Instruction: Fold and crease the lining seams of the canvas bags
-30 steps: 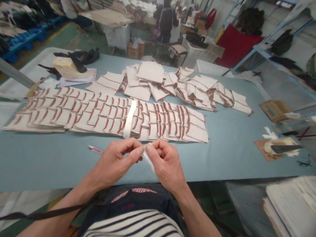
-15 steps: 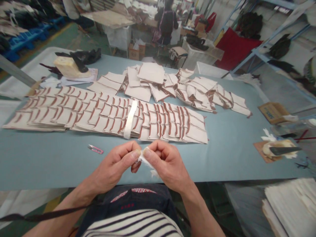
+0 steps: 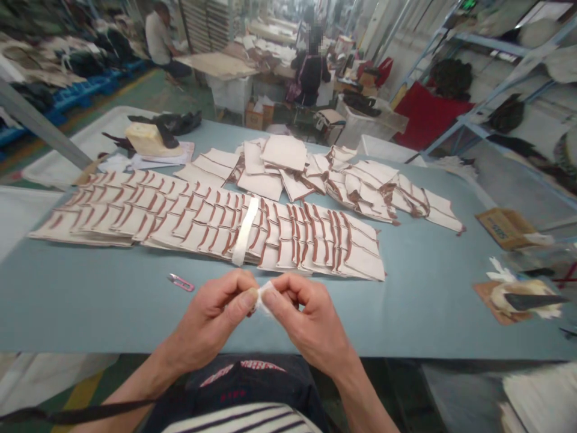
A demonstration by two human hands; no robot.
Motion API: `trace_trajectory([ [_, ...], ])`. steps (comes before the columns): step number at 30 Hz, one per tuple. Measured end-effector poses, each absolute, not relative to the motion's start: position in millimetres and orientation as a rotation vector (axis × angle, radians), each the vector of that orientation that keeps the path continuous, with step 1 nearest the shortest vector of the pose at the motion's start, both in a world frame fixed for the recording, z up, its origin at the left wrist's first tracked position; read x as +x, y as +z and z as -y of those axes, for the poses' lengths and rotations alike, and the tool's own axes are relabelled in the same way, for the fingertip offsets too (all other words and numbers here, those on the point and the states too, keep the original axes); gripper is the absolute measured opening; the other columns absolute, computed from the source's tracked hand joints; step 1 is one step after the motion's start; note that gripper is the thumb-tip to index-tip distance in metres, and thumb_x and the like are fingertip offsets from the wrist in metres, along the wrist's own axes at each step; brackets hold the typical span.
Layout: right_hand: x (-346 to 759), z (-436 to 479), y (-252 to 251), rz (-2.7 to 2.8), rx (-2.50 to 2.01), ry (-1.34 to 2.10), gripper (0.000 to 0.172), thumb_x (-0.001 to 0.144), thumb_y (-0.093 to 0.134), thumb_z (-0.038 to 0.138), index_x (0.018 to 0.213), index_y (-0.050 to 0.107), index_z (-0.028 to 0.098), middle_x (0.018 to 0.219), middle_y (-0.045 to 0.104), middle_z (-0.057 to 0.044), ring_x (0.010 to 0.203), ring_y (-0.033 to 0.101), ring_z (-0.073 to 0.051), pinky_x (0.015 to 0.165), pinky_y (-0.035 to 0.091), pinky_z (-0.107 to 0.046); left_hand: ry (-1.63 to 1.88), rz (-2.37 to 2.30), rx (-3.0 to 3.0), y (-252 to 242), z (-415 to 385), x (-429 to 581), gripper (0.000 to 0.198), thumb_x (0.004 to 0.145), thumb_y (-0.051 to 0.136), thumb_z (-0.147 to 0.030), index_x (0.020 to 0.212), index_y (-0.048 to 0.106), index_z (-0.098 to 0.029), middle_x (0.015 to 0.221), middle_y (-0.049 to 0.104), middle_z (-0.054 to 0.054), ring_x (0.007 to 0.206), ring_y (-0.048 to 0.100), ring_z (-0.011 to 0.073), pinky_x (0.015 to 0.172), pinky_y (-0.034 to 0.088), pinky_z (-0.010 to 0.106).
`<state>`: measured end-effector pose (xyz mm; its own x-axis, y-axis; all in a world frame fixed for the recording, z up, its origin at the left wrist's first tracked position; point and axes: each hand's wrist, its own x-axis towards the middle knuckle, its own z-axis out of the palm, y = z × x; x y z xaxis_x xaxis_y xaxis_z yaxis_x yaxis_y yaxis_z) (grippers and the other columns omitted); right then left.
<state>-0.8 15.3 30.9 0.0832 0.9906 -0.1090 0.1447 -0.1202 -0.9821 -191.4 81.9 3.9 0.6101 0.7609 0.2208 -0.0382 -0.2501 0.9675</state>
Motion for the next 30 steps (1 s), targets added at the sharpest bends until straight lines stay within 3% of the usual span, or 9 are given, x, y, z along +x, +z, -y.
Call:
trace_trajectory([
  [3,-2,-11,24,1.196,-1.481,1.183,0.038,0.096,0.071,0.052,0.084,0.077,0.016,0.061,0.047,0.005,0.056,0.040,-0.011,0.053,0.031,-0.026,0.925,-0.621,1.707,5,-75,-189,0.031,0.112,0.060,-0.029,0.082,0.063,-0.020,0.076,0.060,-0.004,0.070,0.056,0.0126,0.069,0.048,0.023],
  [7,-2,-10,13,1.144,-1.478,1.211,0.044,0.096,0.074,0.060,0.087,0.078,0.017,0.060,0.040,0.007,0.057,0.034,-0.011,0.053,0.029,-0.026,0.965,-0.674,1.768,6,-71,-188,0.029,0.108,0.060,-0.024,0.079,0.063,-0.020,0.072,0.062,-0.003,0.067,0.057,0.0130,0.067,0.048,0.024],
  [13,-11,-21,28,1.209,-1.432,1.226,0.032,0.092,0.075,0.046,0.074,0.067,0.020,0.064,0.056,0.004,0.060,0.045,-0.012,0.057,0.036,-0.026,1.004,-0.747,1.713,7,-70,-196,0.024,0.102,0.063,-0.017,0.080,0.067,-0.021,0.071,0.065,-0.004,0.065,0.057,0.0131,0.066,0.046,0.024],
  [16,-14,-28,29,1.238,-1.358,1.105,0.026,0.092,0.073,0.038,0.074,0.065,0.021,0.088,0.074,-0.004,0.080,0.064,-0.017,0.073,0.048,-0.029,0.979,-0.828,1.727,5,-72,-198,0.025,0.101,0.064,-0.021,0.077,0.067,-0.022,0.069,0.068,-0.004,0.062,0.058,0.0141,0.065,0.047,0.025],
  [18,-14,-29,27,1.223,-1.305,1.068,0.023,0.092,0.074,0.035,0.076,0.065,0.021,0.109,0.078,-0.008,0.100,0.070,-0.022,0.089,0.052,-0.033,0.961,-0.874,1.719,5,-73,-199,0.026,0.101,0.064,-0.024,0.076,0.067,-0.022,0.068,0.069,-0.004,0.062,0.059,0.0147,0.064,0.048,0.026],
  [19,-14,-29,25,1.216,-1.295,1.082,0.021,0.092,0.074,0.035,0.078,0.066,0.022,0.110,0.079,-0.008,0.101,0.070,-0.022,0.092,0.052,-0.034,0.951,-0.892,1.716,5,-73,-198,0.026,0.102,0.064,-0.026,0.076,0.067,-0.022,0.068,0.068,-0.004,0.062,0.059,0.0149,0.064,0.048,0.026],
  [23,-13,-29,17,1.188,-1.319,1.151,0.023,0.096,0.070,0.040,0.082,0.066,0.022,0.079,0.070,-0.001,0.079,0.062,-0.018,0.081,0.050,-0.032,0.891,-0.929,1.720,4,-75,-196,0.029,0.102,0.062,-0.030,0.075,0.067,-0.022,0.064,0.067,-0.004,0.059,0.059,0.0149,0.062,0.048,0.026],
  [27,-16,-31,10,1.076,-1.283,1.246,0.029,0.097,0.069,0.048,0.084,0.064,0.022,0.072,0.065,0.001,0.068,0.057,-0.015,0.069,0.047,-0.029,0.852,-0.937,1.725,-1,-80,-194,0.032,0.104,0.061,-0.034,0.076,0.070,-0.021,0.063,0.067,-0.004,0.058,0.058,0.0146,0.062,0.048,0.026],
  [30,-19,-33,6,1.017,-1.300,1.338,0.035,0.097,0.070,0.054,0.086,0.063,0.021,0.064,0.055,0.005,0.056,0.043,-0.011,0.055,0.037,-0.025,0.789,-0.938,1.724,-7,-85,-195,0.041,0.109,0.054,-0.042,0.080,0.073,-0.020,0.067,0.070,-0.001,0.061,0.061,0.0164,0.063,0.049,0.027],
])
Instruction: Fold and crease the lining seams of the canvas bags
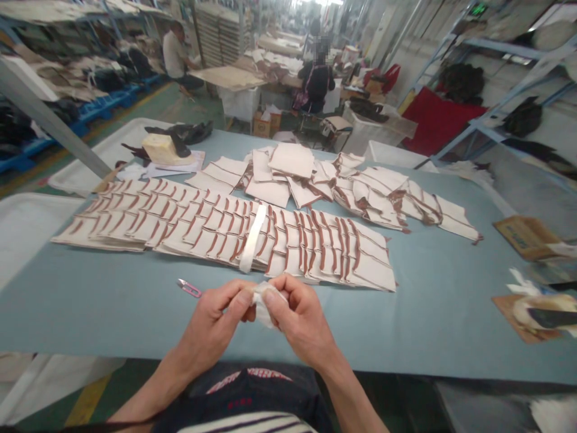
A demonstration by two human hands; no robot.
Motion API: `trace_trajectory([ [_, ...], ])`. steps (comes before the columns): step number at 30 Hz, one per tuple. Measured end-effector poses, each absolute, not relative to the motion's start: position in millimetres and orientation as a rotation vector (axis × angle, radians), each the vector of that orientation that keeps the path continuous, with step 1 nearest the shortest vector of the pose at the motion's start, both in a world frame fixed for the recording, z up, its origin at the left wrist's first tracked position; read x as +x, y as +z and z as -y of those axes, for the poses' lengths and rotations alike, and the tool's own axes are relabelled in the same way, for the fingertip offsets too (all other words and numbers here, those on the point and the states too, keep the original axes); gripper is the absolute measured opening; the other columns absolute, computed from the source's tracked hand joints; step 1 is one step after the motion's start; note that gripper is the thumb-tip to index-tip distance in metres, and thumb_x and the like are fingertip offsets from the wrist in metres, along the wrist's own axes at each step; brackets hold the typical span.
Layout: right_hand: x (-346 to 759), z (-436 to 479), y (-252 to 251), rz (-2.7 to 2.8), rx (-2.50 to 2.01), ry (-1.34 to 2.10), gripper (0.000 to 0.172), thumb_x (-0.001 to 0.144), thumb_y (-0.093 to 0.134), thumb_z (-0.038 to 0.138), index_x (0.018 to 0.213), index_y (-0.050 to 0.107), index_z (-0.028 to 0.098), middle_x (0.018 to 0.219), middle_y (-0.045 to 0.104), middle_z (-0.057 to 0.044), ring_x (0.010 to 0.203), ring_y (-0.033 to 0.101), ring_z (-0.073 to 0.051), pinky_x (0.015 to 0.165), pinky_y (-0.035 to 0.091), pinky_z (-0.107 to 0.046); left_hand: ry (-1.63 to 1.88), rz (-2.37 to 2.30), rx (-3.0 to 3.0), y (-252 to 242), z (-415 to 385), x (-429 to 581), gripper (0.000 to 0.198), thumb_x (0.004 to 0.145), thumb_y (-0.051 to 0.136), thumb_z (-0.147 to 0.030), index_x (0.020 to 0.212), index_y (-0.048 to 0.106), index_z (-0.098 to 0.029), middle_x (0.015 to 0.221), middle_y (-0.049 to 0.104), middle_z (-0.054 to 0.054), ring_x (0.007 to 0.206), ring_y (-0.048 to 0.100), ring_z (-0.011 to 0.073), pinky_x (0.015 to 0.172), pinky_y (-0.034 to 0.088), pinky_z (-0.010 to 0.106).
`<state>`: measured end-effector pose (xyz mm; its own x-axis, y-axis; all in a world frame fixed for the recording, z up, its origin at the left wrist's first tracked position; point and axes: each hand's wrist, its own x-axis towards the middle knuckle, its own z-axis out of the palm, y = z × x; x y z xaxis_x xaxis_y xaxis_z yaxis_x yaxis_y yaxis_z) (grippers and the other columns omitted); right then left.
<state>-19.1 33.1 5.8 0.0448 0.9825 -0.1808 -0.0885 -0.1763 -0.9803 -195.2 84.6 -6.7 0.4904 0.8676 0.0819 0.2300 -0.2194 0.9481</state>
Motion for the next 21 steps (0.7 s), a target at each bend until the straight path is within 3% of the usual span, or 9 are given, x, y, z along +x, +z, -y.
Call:
trace_trajectory([
  [2,-20,-34,5,1.027,-1.337,1.336,0.036,0.096,0.071,0.054,0.085,0.065,0.021,0.061,0.053,0.007,0.054,0.037,-0.010,0.053,0.032,-0.025,0.769,-0.949,1.718,-10,-88,-198,0.048,0.111,0.049,-0.048,0.082,0.074,-0.020,0.070,0.070,0.001,0.065,0.062,0.0178,0.065,0.050,0.028],
  [6,-17,-37,8,1.043,-1.347,1.284,0.034,0.095,0.073,0.051,0.080,0.066,0.021,0.062,0.053,0.006,0.057,0.040,-0.011,0.056,0.036,-0.025,0.751,-0.933,1.671,-11,-95,-205,0.060,0.114,0.041,-0.062,0.088,0.074,-0.019,0.071,0.068,0.001,0.069,0.060,0.0194,0.069,0.051,0.030],
  [10,-16,-42,9,0.974,-1.361,1.298,0.037,0.094,0.074,0.055,0.083,0.065,0.021,0.056,0.046,0.009,0.050,0.035,-0.010,0.049,0.032,-0.024,0.726,-0.871,1.570,-6,-99,-199,0.055,0.105,0.057,-0.070,0.091,0.074,-0.019,0.077,0.069,0.002,0.072,0.061,0.0198,0.070,0.052,0.029],
  [13,-19,-44,7,0.912,-1.324,1.291,0.040,0.093,0.075,0.059,0.085,0.064,0.021,0.054,0.049,0.009,0.048,0.039,-0.009,0.049,0.035,-0.023,0.714,-0.840,1.460,-5,-98,-187,0.041,0.095,0.075,-0.060,0.086,0.069,-0.021,0.077,0.067,-0.001,0.074,0.063,0.0195,0.071,0.053,0.028],
  [16,-20,-45,7,0.864,-1.308,1.249,0.040,0.093,0.076,0.058,0.087,0.066,0.020,0.054,0.052,0.008,0.047,0.043,-0.009,0.048,0.039,-0.022,0.721,-0.846,1.408,-6,-97,-178,0.032,0.096,0.073,-0.051,0.085,0.068,-0.021,0.076,0.066,-0.001,0.076,0.064,0.0195,0.075,0.055,0.029],
  [21,-18,-49,7,0.756,-1.354,1.073,0.038,0.091,0.077,0.057,0.089,0.068,0.020,0.065,0.068,0.001,0.055,0.059,-0.013,0.053,0.049,-0.024,0.700,-0.945,1.473,-13,-94,-170,0.034,0.086,0.079,-0.047,0.108,0.077,-0.020,0.105,0.079,0.007,0.092,0.070,0.0242,0.086,0.058,0.036],
])
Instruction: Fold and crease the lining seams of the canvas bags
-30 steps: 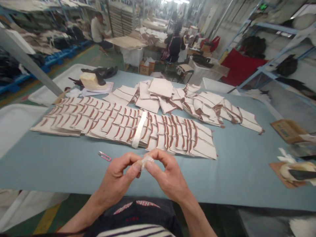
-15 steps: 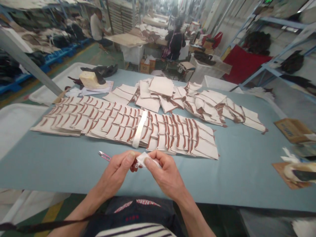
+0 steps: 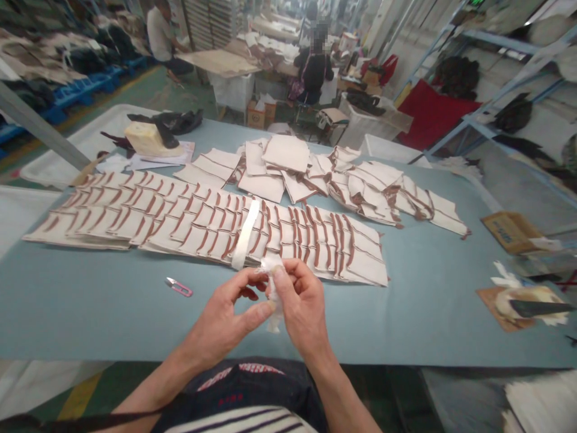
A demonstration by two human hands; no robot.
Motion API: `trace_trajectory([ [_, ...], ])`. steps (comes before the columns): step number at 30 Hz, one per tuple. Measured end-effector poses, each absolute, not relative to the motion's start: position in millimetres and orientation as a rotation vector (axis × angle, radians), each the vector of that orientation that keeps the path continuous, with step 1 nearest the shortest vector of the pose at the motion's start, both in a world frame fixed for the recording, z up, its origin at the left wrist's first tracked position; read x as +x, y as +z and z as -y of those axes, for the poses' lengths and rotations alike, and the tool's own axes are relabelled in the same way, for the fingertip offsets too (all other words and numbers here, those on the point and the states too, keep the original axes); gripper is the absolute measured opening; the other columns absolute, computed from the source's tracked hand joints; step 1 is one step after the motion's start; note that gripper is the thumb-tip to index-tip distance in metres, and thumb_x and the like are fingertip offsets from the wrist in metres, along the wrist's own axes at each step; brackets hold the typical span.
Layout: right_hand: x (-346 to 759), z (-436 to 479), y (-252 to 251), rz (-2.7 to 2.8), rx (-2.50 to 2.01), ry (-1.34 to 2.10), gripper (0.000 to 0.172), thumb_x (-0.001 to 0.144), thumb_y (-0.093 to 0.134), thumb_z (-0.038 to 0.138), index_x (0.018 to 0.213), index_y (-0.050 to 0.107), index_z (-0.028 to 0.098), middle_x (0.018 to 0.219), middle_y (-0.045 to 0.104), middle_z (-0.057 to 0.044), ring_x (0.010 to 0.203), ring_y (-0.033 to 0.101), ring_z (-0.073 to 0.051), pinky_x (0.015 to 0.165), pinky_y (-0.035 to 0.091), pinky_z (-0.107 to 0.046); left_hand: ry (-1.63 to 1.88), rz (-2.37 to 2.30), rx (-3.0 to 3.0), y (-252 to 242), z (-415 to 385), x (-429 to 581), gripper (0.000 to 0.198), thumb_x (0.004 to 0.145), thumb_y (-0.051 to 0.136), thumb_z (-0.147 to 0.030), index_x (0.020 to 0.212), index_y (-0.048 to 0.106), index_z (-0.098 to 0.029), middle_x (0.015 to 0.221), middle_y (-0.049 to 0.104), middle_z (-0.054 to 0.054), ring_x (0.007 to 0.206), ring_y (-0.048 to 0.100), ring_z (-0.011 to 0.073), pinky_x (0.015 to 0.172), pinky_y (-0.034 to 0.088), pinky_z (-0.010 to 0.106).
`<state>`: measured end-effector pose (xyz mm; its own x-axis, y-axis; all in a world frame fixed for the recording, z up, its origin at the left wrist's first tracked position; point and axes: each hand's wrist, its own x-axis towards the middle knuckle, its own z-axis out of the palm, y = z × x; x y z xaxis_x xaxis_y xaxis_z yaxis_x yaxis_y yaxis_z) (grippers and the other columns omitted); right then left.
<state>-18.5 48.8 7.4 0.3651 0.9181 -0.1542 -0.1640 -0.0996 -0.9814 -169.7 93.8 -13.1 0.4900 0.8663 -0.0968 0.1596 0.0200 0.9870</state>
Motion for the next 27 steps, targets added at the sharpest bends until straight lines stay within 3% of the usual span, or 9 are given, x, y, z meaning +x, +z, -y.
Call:
trace_trajectory([
  [6,-22,-57,0,0.638,-1.335,0.948,0.033,0.091,0.077,0.053,0.092,0.072,0.020,0.078,0.076,-0.003,0.072,0.069,-0.017,0.071,0.058,-0.029,0.757,-1.025,1.447,-27,-95,-154,0.049,0.084,0.079,-0.038,0.128,0.068,-0.020,0.128,0.080,0.012,0.111,0.074,0.0275,0.103,0.058,0.041],
  [9,-22,-60,-2,0.569,-1.264,1.013,0.036,0.090,0.078,0.056,0.094,0.072,0.020,0.079,0.076,-0.002,0.071,0.068,-0.017,0.072,0.059,-0.029,0.733,-1.020,1.479,-30,-98,-147,0.037,0.088,0.077,-0.041,0.118,0.072,-0.020,0.117,0.082,0.008,0.111,0.074,0.0280,0.102,0.057,0.040],
  [12,-20,-61,-4,0.543,-1.245,1.069,0.041,0.088,0.080,0.059,0.097,0.072,0.020,0.078,0.075,-0.002,0.066,0.067,-0.016,0.065,0.058,-0.028,0.747,-1.019,1.498,-32,-98,-146,0.028,0.094,0.071,-0.047,0.102,0.074,-0.020,0.098,0.080,0.004,0.098,0.072,0.0258,0.092,0.056,0.036],
  [16,-15,-61,-9,0.550,-1.305,1.047,0.042,0.088,0.080,0.061,0.096,0.072,0.020,0.074,0.073,-0.001,0.063,0.065,-0.016,0.063,0.058,-0.028,0.754,-0.998,1.505,-34,-94,-156,0.041,0.099,0.064,-0.058,0.088,0.072,-0.020,0.080,0.075,0.003,0.077,0.068,0.0228,0.075,0.053,0.033],
  [19,-12,-61,-13,0.568,-1.339,1.006,0.040,0.090,0.079,0.059,0.095,0.072,0.020,0.077,0.075,-0.002,0.068,0.066,-0.017,0.067,0.059,-0.028,0.739,-0.961,1.502,-36,-91,-163,0.047,0.099,0.063,-0.064,0.085,0.072,-0.020,0.078,0.075,0.003,0.070,0.065,0.0208,0.068,0.051,0.030],
  [23,-13,-63,-16,0.587,-1.301,1.041,0.037,0.093,0.075,0.056,0.096,0.072,0.019,0.080,0.076,-0.002,0.066,0.063,-0.015,0.069,0.056,-0.028,0.710,-0.940,1.514,-32,-89,-163,0.044,0.106,0.057,-0.054,0.080,0.068,-0.021,0.073,0.074,0.002,0.066,0.065,0.0190,0.068,0.052,0.029],
  [27,-15,-68,-17,0.472,-1.277,1.052,0.039,0.086,0.081,0.057,0.092,0.067,0.021,0.073,0.066,0.002,0.063,0.054,-0.013,0.061,0.047,-0.026,0.704,-0.932,1.574,-28,-80,-158,0.038,0.105,0.061,-0.041,0.074,0.069,-0.021,0.070,0.072,0.000,0.067,0.065,0.0176,0.072,0.050,0.028],
])
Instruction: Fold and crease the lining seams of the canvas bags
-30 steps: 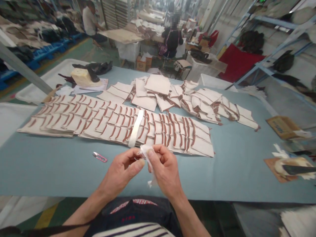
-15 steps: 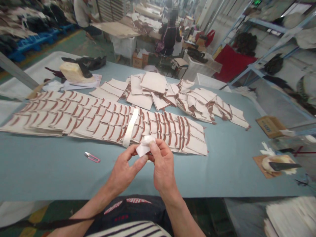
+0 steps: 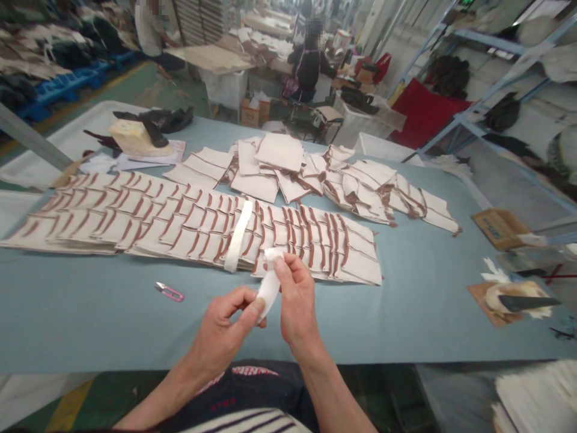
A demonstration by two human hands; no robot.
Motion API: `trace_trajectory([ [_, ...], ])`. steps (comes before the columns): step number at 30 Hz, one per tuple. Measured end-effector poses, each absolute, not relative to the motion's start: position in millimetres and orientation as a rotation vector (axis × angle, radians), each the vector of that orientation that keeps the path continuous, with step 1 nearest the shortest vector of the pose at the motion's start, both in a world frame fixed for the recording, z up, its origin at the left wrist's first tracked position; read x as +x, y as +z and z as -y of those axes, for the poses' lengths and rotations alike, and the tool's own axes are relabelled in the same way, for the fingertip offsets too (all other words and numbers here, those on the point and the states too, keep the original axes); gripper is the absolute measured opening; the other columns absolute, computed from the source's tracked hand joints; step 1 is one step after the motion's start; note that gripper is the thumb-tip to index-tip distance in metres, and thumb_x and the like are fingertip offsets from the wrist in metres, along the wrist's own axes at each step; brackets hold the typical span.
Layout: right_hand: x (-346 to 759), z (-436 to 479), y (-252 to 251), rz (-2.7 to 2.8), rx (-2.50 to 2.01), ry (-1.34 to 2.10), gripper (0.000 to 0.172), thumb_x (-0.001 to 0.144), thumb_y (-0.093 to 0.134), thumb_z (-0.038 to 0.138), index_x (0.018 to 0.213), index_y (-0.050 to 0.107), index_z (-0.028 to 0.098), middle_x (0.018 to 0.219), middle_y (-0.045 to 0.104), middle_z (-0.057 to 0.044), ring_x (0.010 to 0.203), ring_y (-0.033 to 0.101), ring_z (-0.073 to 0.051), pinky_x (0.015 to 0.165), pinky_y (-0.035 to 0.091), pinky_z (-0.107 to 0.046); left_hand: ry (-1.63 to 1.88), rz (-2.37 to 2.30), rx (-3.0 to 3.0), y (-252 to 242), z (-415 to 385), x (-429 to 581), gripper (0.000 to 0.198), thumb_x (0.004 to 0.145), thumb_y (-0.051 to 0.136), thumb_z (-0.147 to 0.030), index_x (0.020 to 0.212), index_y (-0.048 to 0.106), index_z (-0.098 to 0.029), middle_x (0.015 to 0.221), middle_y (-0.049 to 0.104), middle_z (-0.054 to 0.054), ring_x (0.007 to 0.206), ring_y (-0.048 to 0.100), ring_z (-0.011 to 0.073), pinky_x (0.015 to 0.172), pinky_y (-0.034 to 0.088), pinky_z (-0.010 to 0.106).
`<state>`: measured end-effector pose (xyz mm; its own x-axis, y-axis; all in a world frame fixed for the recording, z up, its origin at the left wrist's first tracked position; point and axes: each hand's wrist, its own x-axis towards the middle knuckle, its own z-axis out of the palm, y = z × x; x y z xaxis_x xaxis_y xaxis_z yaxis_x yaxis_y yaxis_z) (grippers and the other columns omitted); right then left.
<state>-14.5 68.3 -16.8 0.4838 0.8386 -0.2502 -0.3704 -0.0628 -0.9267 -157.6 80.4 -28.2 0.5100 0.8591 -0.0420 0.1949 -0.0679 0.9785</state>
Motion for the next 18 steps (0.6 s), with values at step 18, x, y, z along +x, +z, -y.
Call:
trace_trajectory([
  [18,-54,-84,-53,0.522,-1.398,1.205,0.067,0.071,0.088,0.081,0.071,0.058,0.022,0.060,0.054,0.007,0.050,0.043,-0.008,0.048,0.040,-0.020,0.514,-1.100,1.582,-84,-56,-176,0.029,0.090,0.063,-0.029,0.066,0.048,-0.023,0.055,0.049,-0.005,0.052,0.047,0.0134,0.055,0.032,0.028],
])
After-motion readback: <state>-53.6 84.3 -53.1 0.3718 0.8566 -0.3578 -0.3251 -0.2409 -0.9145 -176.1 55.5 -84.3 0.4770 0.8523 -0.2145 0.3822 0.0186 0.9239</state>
